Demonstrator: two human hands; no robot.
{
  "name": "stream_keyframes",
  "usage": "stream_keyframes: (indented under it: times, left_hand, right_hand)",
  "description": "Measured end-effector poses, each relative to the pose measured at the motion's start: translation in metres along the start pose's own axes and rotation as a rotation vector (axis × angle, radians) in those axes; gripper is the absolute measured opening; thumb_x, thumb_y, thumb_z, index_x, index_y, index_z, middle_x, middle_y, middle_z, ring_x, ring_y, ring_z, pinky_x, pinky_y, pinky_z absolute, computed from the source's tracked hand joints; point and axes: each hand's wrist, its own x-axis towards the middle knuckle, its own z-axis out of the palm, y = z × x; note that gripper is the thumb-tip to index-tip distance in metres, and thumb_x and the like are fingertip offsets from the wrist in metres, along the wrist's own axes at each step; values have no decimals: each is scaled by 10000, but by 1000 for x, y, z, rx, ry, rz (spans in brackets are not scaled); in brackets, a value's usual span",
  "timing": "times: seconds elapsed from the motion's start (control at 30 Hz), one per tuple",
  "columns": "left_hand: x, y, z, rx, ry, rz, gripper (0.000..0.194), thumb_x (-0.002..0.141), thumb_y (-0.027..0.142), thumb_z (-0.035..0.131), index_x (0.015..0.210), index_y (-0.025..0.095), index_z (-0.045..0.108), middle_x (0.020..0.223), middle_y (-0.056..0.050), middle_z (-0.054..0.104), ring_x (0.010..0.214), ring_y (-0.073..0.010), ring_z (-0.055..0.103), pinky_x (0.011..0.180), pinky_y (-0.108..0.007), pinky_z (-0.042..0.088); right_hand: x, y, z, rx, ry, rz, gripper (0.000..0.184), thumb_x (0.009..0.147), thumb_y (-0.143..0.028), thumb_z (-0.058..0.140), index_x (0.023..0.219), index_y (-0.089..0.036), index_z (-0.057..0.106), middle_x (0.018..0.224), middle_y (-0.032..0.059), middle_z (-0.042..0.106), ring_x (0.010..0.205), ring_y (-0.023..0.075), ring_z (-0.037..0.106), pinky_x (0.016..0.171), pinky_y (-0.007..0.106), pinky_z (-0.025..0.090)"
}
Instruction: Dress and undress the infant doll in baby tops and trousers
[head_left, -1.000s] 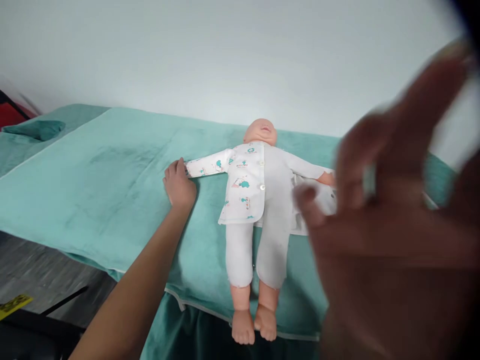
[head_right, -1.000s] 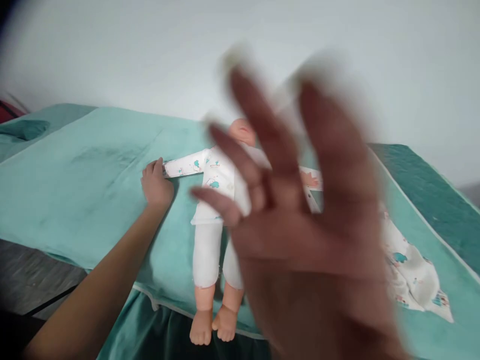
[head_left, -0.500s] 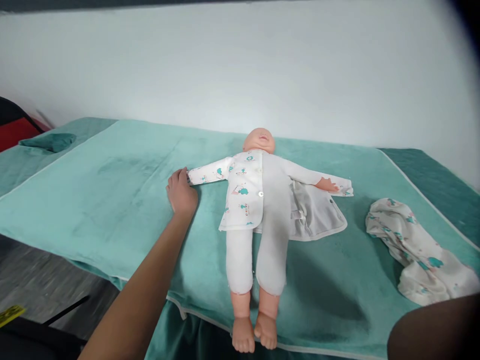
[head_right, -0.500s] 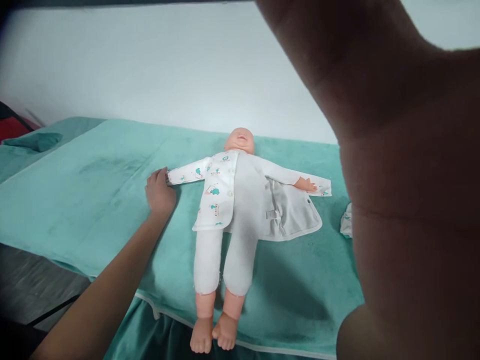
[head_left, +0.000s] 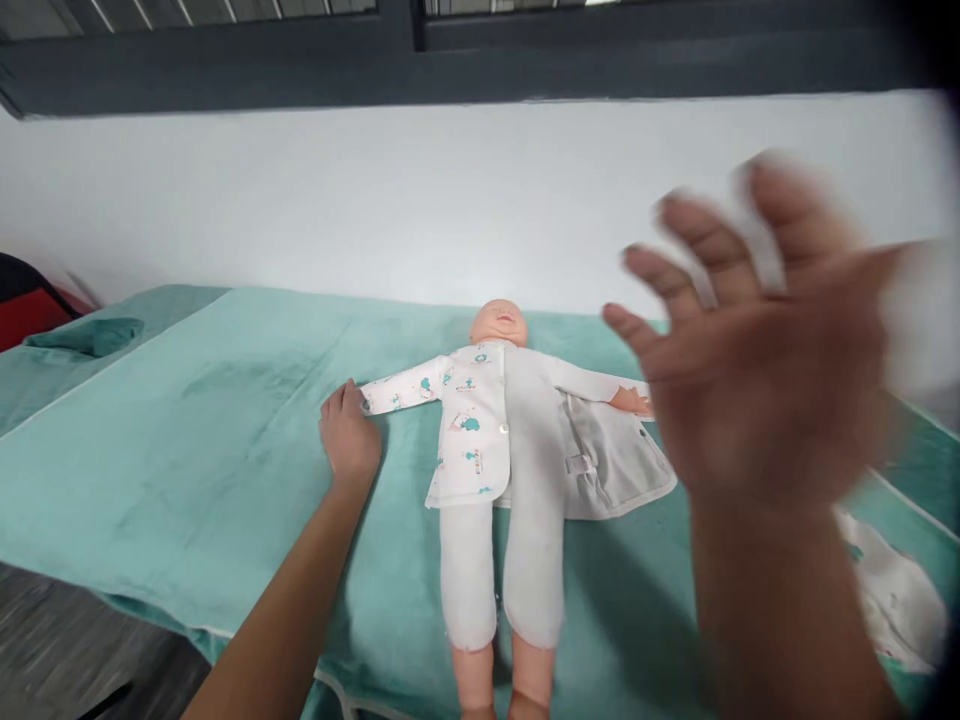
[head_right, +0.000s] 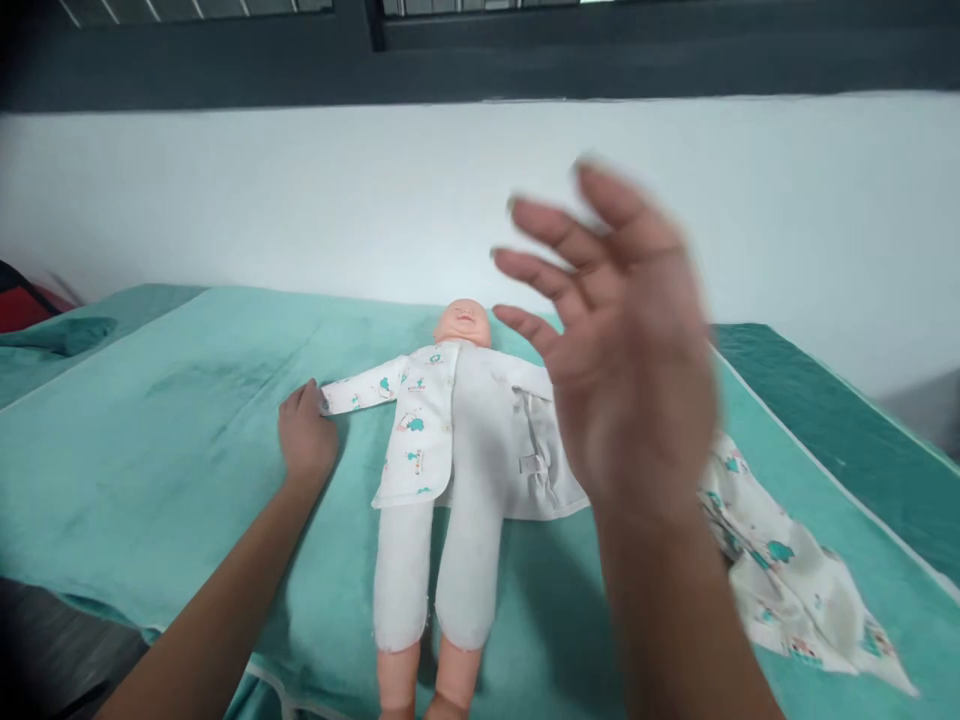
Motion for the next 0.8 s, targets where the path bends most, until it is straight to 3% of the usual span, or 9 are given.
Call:
stream_keyframes:
  times: [0.03, 0.13, 0.23, 0.3, 0.43, 0.57, 0.67, 0.8]
  left_hand:
    - [0, -1, 0, -33, 18, 1, 603, 789, -10, 394, 1370, 63, 536, 1340, -198, 554, 1308, -336, 454, 1124, -487, 378]
    - [-1, -4, -2, -157, 84, -8, 628, 733, -39, 403, 1311, 136, 573, 1300, -141, 572, 1290, -283, 472, 1124, -438, 393]
    - [-1, -5, -5, -263, 137, -58, 568, 743, -17, 404, 1237, 188, 596, 1221, -95, 607, 1176, -237, 542, 1039, -394, 454]
    - [-1, -4, -6, -292, 143, -103, 505, 775, 23, 417, 1208, 204, 604, 1189, -79, 618, 1063, -214, 578, 966, -372, 480]
    - [1, 0, -9, -288, 116, -171, 368, 841, 144, 456, 1158, 212, 631, 1128, -61, 649, 938, -195, 592, 915, -360, 479]
    - [1, 5, -13, -296, 64, -214, 303, 888, 269, 468, 1130, 220, 643, 1068, -45, 684, 860, -187, 602, 847, -344, 479]
    - [0, 9, -16, -334, 49, -196, 280, 896, 295, 470, 1106, 222, 640, 1089, -44, 697, 920, -197, 628, 852, -342, 484]
    - [-1, 9, -17, -336, 23, -187, 270, 890, 274, 482, 1123, 240, 614, 1098, -41, 715, 1010, -221, 644, 915, -375, 493]
  right_hand:
    - [4, 15, 5, 75, -10, 2, 312, 1014, -395, 382, 1285, -340, 528, 1322, 12, 582, 1204, 207, 595, 980, 452, 531]
    - [11, 74, 8, 6, 78, 97, 269, 978, -403, 480, 1220, -309, 550, 1278, 23, 619, 1172, 195, 612, 965, 413, 532]
    - [16, 126, -8, -133, 174, 168, 301, 925, -417, 563, 1186, -267, 566, 1256, 52, 641, 1153, 204, 619, 961, 407, 523]
    - [19, 148, -27, -247, 236, 184, 321, 884, -396, 612, 1163, -241, 585, 1228, 66, 657, 1132, 204, 621, 997, 413, 492]
    - [22, 168, -65, -448, 200, 269, 312, 854, -368, 603, 1124, -213, 610, 1195, 78, 675, 1087, 210, 627, 989, 396, 470]
    - [13, 180, -94, -861, -27, 500, 251, 868, -332, 528, 1052, -218, 656, 1142, 81, 695, 1037, 240, 630, 903, 367, 454]
    - [4, 187, -111, -1096, -152, 627, 300, 926, -389, 429, 906, -228, 680, 1013, 88, 719, 915, 254, 635, 773, 346, 428]
    - [1, 189, -127, -1204, -142, 643, 409, 949, -466, 383, 808, -216, 675, 953, 116, 722, 866, 259, 628, 707, 335, 382]
